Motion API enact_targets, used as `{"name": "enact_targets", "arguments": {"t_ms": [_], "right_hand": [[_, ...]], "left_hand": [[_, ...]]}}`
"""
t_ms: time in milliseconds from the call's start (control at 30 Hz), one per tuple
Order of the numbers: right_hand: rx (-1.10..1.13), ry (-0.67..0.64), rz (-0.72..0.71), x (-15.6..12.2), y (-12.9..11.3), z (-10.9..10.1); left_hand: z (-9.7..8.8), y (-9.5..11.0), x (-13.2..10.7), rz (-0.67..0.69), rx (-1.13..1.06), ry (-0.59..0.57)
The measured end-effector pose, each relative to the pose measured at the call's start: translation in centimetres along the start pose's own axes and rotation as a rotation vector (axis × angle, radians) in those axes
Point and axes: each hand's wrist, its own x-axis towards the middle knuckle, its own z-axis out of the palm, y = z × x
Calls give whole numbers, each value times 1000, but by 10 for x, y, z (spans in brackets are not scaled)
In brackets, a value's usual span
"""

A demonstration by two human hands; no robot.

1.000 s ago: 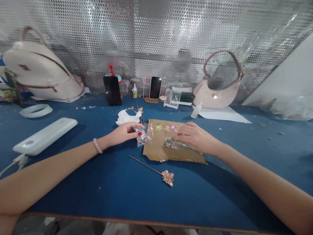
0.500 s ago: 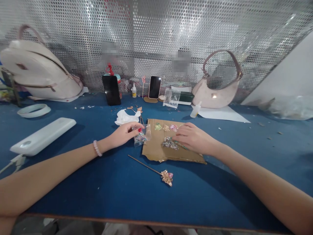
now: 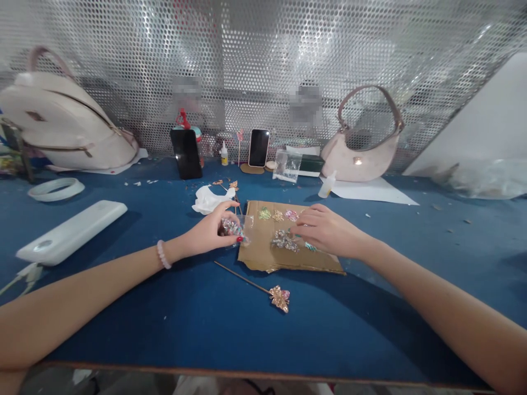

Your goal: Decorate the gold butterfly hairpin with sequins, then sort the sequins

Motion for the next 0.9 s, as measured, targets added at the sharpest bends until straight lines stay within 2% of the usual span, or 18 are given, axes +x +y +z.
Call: {"name": "enact_targets", "arguments": {"t_ms": [200, 333, 533, 900], "right_hand": [[-12, -17, -14, 1, -2, 2], [-13, -10, -15, 3, -3, 1], [6, 2, -15, 2, -5, 0], [12, 25, -23, 3, -5, 3]], "left_hand": [[4, -1, 2, 45, -12, 63], [5, -4, 1, 58, -32, 62], [5, -8, 0, 63, 136, 107], [6, 4, -2, 103, 255, 79]]}}
